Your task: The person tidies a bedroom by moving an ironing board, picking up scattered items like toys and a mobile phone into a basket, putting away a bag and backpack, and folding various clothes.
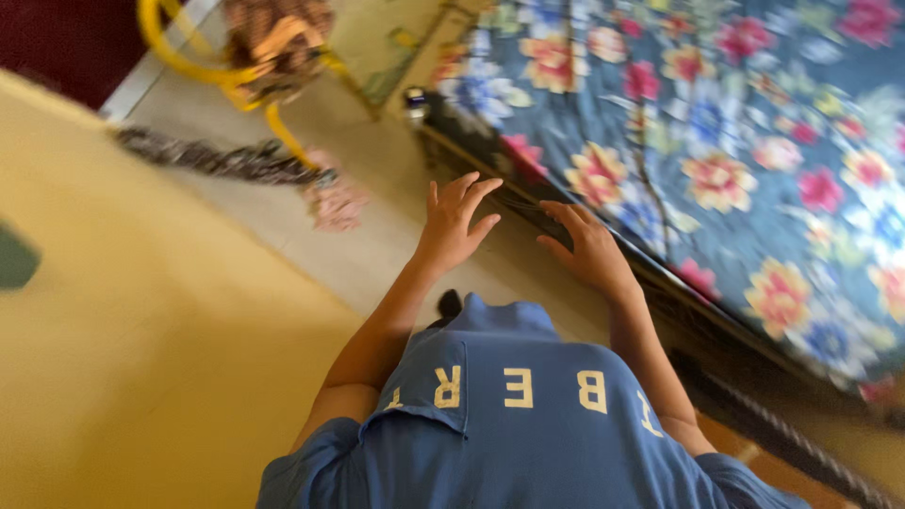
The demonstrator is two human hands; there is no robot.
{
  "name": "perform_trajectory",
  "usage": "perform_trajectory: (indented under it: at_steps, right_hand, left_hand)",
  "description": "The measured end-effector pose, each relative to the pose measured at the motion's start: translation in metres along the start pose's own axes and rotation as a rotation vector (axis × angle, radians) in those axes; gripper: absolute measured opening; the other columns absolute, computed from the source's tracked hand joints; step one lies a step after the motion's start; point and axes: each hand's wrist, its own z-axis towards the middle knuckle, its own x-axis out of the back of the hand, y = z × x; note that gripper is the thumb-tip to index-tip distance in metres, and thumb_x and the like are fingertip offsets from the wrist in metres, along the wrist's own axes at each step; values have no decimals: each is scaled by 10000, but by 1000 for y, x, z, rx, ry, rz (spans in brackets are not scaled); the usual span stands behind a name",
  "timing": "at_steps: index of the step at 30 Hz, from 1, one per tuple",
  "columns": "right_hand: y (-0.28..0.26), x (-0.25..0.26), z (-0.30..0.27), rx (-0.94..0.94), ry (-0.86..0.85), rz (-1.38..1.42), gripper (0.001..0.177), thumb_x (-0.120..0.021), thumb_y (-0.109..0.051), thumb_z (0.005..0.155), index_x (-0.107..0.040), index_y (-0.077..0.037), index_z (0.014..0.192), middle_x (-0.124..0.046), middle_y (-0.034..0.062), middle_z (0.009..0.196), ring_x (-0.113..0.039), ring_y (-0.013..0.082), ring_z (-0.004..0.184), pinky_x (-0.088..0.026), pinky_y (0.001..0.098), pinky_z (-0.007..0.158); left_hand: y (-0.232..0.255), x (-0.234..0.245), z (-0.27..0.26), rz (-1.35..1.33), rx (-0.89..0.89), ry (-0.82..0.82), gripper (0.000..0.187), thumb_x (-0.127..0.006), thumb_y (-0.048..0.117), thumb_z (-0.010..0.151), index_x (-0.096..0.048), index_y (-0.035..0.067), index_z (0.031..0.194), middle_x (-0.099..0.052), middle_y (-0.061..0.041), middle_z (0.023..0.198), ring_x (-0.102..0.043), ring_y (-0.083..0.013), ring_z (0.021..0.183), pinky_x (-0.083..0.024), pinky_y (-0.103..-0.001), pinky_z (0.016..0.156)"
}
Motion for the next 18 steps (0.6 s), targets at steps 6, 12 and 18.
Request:
perform_trajectory:
  at_steps: [6, 12, 18]
  right_hand:
    - [-44, -79, 111, 204, -155, 38, 528, -733, -214, 901, -584, -108, 1396, -685, 152, 1229, -658, 329, 1163, -517, 414, 965]
    - [-50, -144, 203, 343, -323, 61, 499, -733, -216, 905, -599, -73, 1363, -686, 173, 1241, -690, 311, 1098, -548, 409, 929]
    - [-45, -197, 292, 406, -426, 6, 461, -726, -222, 914, -624, -65, 1335, -703, 176, 1179, -702, 306, 1066, -556, 414, 896]
  left_hand:
    - [-97, 70, -23, 105, 155, 134, 534, -702, 328, 968, -505, 236, 1455, -547, -133, 1446, -488, -309, 1385, -221, -707, 1154]
    - [-156, 98, -45, 146, 322, 190, 452, -701, 327, 964, -570, 225, 1384, -575, -122, 1391, -511, -296, 1346, -218, -713, 1130]
    - [-224, 110, -48, 184, 431, 262, 381, -694, 341, 950, -628, 207, 1301, -620, -96, 1306, -548, -282, 1297, -255, -637, 1153]
